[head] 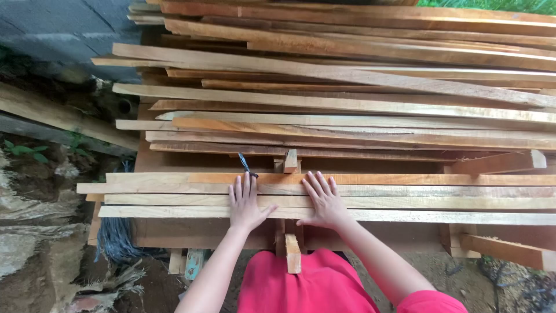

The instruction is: Sorting and organizing long strips of wood on a workbench.

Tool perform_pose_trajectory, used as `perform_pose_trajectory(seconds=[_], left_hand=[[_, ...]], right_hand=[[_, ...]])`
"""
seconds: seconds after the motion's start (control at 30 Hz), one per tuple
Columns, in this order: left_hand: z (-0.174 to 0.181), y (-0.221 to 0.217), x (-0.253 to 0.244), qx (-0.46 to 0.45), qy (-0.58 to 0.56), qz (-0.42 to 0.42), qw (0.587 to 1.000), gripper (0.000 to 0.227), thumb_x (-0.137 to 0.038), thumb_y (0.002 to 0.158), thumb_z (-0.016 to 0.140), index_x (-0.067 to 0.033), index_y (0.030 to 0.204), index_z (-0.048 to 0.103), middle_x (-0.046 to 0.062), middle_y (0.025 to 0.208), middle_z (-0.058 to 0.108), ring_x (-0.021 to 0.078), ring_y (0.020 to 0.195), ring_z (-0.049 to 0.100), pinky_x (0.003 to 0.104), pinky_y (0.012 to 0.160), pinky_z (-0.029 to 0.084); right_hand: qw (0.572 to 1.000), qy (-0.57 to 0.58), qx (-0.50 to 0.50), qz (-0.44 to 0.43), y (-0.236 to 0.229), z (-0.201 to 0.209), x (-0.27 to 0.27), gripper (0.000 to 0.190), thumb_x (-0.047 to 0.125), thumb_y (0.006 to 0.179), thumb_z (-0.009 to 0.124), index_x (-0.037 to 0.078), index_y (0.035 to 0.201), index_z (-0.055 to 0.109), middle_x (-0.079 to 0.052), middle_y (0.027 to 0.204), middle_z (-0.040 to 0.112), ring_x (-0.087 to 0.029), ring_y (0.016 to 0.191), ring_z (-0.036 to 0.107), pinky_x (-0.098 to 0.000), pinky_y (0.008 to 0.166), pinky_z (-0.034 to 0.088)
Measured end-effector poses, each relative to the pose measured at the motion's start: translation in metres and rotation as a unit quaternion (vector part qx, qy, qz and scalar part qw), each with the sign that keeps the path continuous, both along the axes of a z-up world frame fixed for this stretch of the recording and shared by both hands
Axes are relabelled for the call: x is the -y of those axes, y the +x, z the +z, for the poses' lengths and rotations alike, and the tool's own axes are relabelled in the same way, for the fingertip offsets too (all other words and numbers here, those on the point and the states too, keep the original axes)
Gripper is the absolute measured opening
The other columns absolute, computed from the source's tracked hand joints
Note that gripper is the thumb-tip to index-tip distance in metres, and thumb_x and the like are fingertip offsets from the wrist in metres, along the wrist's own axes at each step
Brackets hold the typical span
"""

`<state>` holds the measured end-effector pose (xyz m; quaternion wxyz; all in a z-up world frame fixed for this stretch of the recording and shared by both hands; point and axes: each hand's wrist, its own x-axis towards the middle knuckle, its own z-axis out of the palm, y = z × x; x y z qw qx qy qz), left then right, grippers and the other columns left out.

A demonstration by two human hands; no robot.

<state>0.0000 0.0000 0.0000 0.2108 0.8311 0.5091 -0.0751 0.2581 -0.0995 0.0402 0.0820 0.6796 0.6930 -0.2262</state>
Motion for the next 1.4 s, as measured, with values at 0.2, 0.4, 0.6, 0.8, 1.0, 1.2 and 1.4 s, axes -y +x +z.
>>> perform_pose_trajectory(seconds=[0.2, 0.4, 0.6, 0.8, 1.0, 1.2, 1.4], left_hand=[[0.011, 0.003, -0.001, -0.007, 0.013, -0.018, 1.0, 0.143, -0.091, 0.056, 0.073, -0.0109, 0.163, 0.02, 0.015, 0.173, 0.006, 0.0429, 0.157, 0.005, 0.062, 0.127, 0.005], [0.017, -0.004, -0.002, -0.012, 0.021, -0.047, 0.999, 0.146, -0.092, 0.048, 0.076, -0.0142, 0.162, 0.028, 0.016, 0.172, 0.012, 0.0433, 0.157, 0.011, 0.062, 0.126, 0.012], [0.032, 0.0, -0.001, -0.041, 0.008, -0.037, 0.998, 0.144, -0.091, 0.047, 0.077, -0.0184, 0.162, 0.03, 0.011, 0.173, 0.013, 0.038, 0.158, 0.012, 0.059, 0.127, 0.014], [0.046, 0.008, -0.002, -0.061, -0.018, -0.018, 0.998, 0.144, -0.089, 0.046, 0.079, -0.019, 0.162, 0.029, 0.009, 0.174, 0.01, 0.036, 0.158, 0.01, 0.06, 0.127, 0.015], [0.04, 0.009, 0.0, -0.052, -0.001, -0.006, 0.999, 0.141, -0.08, 0.047, 0.086, -0.0216, 0.162, 0.028, 0.008, 0.172, 0.015, 0.0356, 0.157, 0.015, 0.062, 0.125, 0.022], [0.044, -0.003, 0.015, -0.001, 0.007, -0.006, 1.0, 0.12, -0.067, 0.063, 0.086, -0.0131, 0.158, 0.035, 0.014, 0.17, 0.019, 0.0378, 0.155, 0.022, 0.064, 0.121, 0.032], [-0.014, -0.093, 0.029, 0.114, 0.118, -0.023, 0.986, 0.05, -0.057, 0.091, 0.067, -0.0253, 0.13, 0.066, -0.004, 0.14, 0.059, 0.0212, 0.14, 0.047, 0.05, 0.118, 0.034]], right_hand=[[1.0, 0.019, 0.001, -0.007, 0.001, -0.015, 0.005, 0.131, 0.092, 0.062, 0.063, 0.021, 0.164, 0.022, -0.006, 0.173, 0.014, -0.03, 0.16, 0.007, -0.0541, 0.128, 0.005], [1.0, 0.02, -0.012, -0.013, 0.002, -0.025, 0.006, 0.13, 0.092, 0.063, 0.06, 0.023, 0.165, 0.019, -0.005, 0.173, 0.013, -0.03, 0.16, 0.007, -0.0539, 0.127, 0.007], [0.999, 0.026, -0.015, -0.01, 0.001, -0.026, 0.007, 0.13, 0.091, 0.063, 0.059, 0.023, 0.166, 0.018, -0.005, 0.174, 0.011, -0.03, 0.16, 0.006, -0.0549, 0.128, 0.007], [0.999, 0.041, -0.024, -0.013, 0.002, -0.031, 0.007, 0.13, 0.088, 0.063, 0.063, 0.022, 0.166, 0.019, -0.006, 0.174, 0.012, -0.032, 0.16, 0.008, -0.056, 0.128, 0.008], [0.999, 0.033, -0.028, -0.016, 0.001, -0.021, 0.006, 0.13, 0.086, 0.063, 0.066, 0.021, 0.165, 0.02, -0.006, 0.174, 0.011, -0.031, 0.16, 0.007, -0.0568, 0.128, 0.007], [0.995, 0.091, -0.041, -0.024, 0.003, -0.03, 0.0, 0.122, 0.081, 0.061, 0.077, 0.025, 0.161, 0.034, -0.006, 0.17, 0.025, -0.035, 0.156, 0.022, -0.0631, 0.122, 0.023], [0.989, 0.106, -0.089, -0.046, 0.022, -0.054, -0.014, 0.062, 0.064, 0.083, 0.074, 0.026, 0.131, 0.065, -0.005, 0.155, 0.049, -0.04, 0.144, 0.046, -0.0534, 0.117, 0.043]])
